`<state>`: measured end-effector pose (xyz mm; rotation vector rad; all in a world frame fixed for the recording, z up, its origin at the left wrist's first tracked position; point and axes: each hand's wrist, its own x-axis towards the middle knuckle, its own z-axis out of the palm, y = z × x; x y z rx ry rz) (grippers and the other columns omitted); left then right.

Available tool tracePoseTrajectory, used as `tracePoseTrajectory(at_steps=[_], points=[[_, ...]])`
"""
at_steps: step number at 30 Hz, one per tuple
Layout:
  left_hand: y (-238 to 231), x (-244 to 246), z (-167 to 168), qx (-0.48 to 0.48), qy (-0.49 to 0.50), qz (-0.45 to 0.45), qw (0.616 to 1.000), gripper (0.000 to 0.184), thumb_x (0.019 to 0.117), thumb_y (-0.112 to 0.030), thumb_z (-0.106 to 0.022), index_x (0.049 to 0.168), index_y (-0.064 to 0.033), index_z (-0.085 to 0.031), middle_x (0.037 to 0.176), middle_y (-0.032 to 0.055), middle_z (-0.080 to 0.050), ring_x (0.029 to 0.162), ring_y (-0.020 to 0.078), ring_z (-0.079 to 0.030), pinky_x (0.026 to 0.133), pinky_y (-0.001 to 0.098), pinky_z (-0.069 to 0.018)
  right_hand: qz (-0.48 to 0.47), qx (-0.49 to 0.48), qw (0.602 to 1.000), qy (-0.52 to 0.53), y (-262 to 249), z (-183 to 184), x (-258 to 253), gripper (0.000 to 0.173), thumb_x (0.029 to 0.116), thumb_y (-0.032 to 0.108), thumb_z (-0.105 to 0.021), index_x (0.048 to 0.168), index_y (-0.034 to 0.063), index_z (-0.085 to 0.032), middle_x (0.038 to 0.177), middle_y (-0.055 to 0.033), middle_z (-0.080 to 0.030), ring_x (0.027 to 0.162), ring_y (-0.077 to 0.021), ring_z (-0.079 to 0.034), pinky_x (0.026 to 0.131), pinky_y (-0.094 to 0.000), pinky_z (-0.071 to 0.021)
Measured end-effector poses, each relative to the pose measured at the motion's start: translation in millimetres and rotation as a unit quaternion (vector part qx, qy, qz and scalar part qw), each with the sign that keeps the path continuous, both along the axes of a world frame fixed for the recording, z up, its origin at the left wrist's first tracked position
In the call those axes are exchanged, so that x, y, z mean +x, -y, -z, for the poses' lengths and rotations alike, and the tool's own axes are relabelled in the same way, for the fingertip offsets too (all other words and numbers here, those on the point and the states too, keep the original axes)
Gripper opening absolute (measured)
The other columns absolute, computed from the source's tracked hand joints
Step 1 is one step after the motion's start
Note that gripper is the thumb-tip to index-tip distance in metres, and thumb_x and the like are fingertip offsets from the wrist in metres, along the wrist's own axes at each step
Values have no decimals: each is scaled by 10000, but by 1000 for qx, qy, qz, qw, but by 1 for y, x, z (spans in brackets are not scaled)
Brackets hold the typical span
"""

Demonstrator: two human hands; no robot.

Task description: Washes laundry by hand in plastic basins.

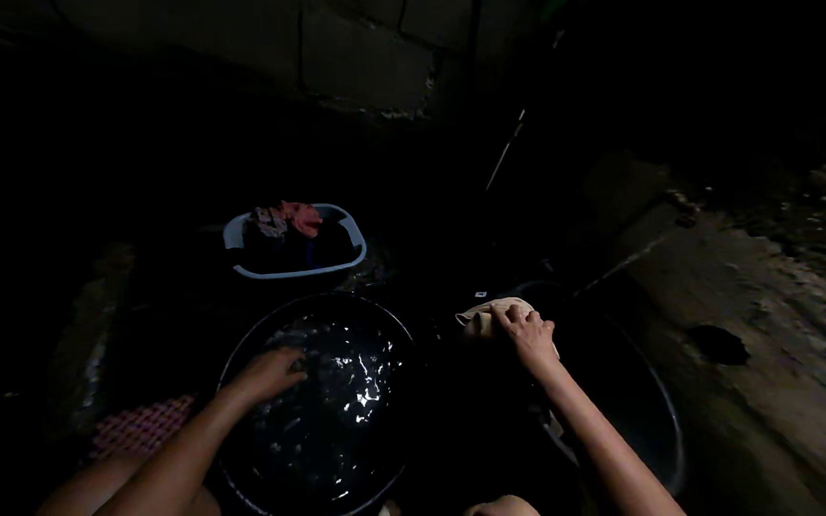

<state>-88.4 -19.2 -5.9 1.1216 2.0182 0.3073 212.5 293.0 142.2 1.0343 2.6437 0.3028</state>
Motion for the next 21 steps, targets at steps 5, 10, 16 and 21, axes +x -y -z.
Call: tracePoseTrajectory(at_steps=[5,10,16,21], points=[[8,-4,-4,13,4,-3,1000,497,1045,-314,-588,1425,2,-545,1438,272,-535,1354,430,-505,1138,587,-367,76,-58,995,20,12,-13,-25,518,1066,76,-435,1574,163,-396,1612,-312,-287,1464,-590,-252,1042,-801,-287],[10,-11,-3,32,17,-11,999,499,1040,-321,-596,1423,-5,-548,1442,257,-540,1362,424,-500,1142,605,-357,77,-40,987,-135,2,-13,-4,436,981,231,-615,1382,60,-601,1391,-274,-580,1286,-490,-550,1002,-668,-435],[11,-12,-14,70,21,-8,997,479,1043,-293,-595,1415,4,-552,1421,266,-555,1349,430,-510,1140,598,-359,211,-41,899,-383,-10,-79,38,638,819,60,-789,1413,102,-558,1229,-329,-634,1147,-540,-595,917,-737,-438],[8,-9,-16,64,15,-3,998,480,1040,-306,-600,1406,2,-559,1414,266,-556,1338,431,-518,1132,600,-369,71,20,861,-503,12,-172,42,646,769,169,-793,1349,7,-558,1176,-272,-654,1072,-408,-641,895,-644,-495]])
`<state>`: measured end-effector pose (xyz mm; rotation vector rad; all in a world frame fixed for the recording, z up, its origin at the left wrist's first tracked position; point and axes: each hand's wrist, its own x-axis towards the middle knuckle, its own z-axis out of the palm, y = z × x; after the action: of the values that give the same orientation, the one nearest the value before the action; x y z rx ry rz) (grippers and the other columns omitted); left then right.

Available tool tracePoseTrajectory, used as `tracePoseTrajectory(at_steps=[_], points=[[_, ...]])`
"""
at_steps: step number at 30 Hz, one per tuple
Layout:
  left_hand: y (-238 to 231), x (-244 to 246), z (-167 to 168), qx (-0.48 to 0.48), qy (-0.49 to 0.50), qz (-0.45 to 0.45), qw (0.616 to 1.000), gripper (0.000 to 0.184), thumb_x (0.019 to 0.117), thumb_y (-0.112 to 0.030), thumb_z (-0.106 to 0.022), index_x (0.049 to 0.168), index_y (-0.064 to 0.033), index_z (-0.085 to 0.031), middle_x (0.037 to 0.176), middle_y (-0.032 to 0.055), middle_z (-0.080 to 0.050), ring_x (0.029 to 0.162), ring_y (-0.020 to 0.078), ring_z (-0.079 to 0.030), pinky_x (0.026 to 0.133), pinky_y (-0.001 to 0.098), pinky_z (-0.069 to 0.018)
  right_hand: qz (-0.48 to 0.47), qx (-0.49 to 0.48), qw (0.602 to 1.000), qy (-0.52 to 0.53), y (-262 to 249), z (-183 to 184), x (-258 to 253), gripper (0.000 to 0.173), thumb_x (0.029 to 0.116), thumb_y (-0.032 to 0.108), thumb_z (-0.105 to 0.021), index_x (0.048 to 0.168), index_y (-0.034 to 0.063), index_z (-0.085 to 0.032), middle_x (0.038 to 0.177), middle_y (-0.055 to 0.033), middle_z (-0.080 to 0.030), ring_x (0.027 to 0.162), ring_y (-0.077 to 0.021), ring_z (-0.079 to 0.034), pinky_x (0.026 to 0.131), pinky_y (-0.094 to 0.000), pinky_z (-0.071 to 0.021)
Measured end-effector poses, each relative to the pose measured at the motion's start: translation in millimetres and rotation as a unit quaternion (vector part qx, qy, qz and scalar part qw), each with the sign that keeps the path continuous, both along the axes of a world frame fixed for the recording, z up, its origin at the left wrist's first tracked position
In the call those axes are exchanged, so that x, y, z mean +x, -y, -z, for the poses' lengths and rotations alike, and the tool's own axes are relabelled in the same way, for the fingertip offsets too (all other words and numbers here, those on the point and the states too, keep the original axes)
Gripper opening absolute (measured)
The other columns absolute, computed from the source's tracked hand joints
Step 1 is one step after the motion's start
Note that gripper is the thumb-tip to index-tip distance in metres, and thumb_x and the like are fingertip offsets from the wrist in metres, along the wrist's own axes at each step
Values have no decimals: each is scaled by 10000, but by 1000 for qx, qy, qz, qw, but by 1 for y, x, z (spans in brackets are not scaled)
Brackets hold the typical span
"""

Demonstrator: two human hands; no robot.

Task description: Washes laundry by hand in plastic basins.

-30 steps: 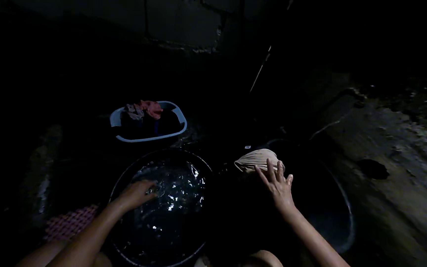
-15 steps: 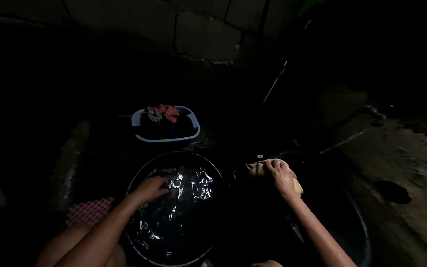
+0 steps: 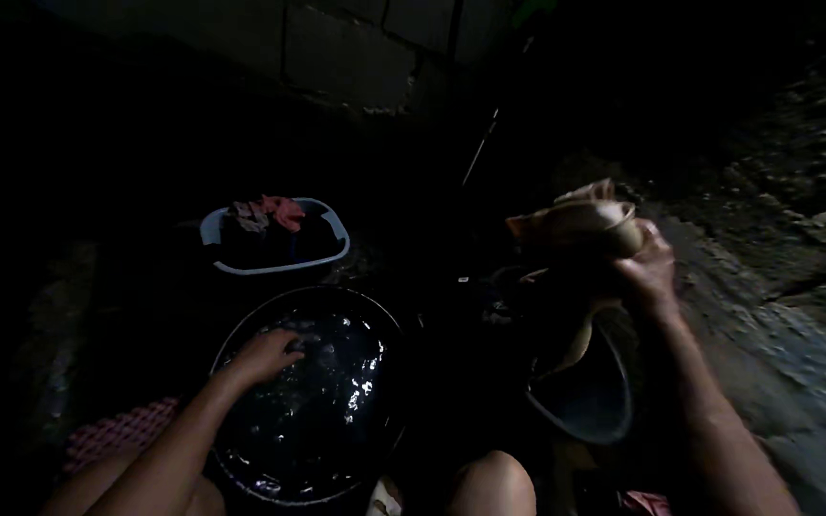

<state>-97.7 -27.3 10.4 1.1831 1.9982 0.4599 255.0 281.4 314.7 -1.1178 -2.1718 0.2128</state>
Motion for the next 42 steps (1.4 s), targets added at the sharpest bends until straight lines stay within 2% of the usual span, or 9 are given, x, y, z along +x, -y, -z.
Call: tracePoseTrajectory(at_steps=[3,5,11,17,23,28,32,35,42], points=[[-2,1,0,7,-6,14,1000,503,1036,-318,-604,1415,9,-549,1403,279,-558,1326,439,-524,1123,614,-370,-114,49,991,-48,31,-58,-23,610,754,215,-763,1279,3,-537,1117,-24,-633,984,1,-607,885,-244,-532],[-2,3,-2,2,-11,20,1000,518,1035,-341,-601,1428,-7,-545,1422,267,-550,1341,434,-515,1128,624,-361,-176,47,982,-57,43,-89,-44,592,763,185,-752,1275,20,-503,1119,54,-600,995,85,-579,898,-162,-513],[4,1,-4,9,3,6,1000,520,1023,-342,-618,1402,10,-565,1425,275,-551,1358,451,-496,1135,631,-354,-306,14,951,-36,-38,-86,-153,803,692,305,-889,1348,6,-537,1229,-75,-661,1097,-79,-648,988,-277,-540],[14,-5,-18,13,20,-58,998,528,1019,-314,-624,1432,4,-540,1452,292,-521,1385,470,-455,1152,634,-321,-310,-68,944,-94,43,-17,-296,574,831,149,-758,1337,3,-528,1149,-114,-650,984,-106,-650,870,-311,-559],[14,-18,-26,-44,0,-66,997,539,999,-318,-639,1433,-12,-547,1426,284,-543,1340,473,-501,1114,645,-371,-277,-66,934,-215,37,51,-414,745,831,208,-782,1460,-6,-444,1313,-219,-624,1176,-288,-633,986,-467,-523],[14,-23,-23,-62,5,-55,997,551,1001,-292,-647,1433,25,-521,1468,278,-498,1358,461,-480,1121,627,-364,-250,-149,956,-42,31,143,-468,1012,806,255,-860,1586,-4,-270,1571,-333,-331,1406,-536,-370,1085,-664,-377],[12,-21,-18,-77,9,-41,996,524,1016,-277,-615,1430,29,-520,1463,280,-502,1360,457,-482,1128,617,-362,-280,-250,906,194,70,180,-460,1065,866,437,-804,1639,77,-167,1668,-277,-155,1495,-495,-254,1144,-652,-324],[13,-19,-16,-72,8,-36,997,553,1033,-344,-597,1453,4,-506,1466,266,-505,1372,443,-476,1138,612,-353,-336,-195,898,209,85,205,-424,819,926,384,-750,1573,58,-368,1647,-289,-215,1484,-496,-283,1141,-634,-340],[16,-11,-3,-47,4,-10,999,557,1025,-325,-622,1472,-14,-502,1492,272,-489,1375,458,-477,1139,620,-355,-216,-94,931,278,49,179,-202,813,893,372,-778,1584,185,-392,1663,-259,-208,1519,-489,-209,1142,-678,-285]])
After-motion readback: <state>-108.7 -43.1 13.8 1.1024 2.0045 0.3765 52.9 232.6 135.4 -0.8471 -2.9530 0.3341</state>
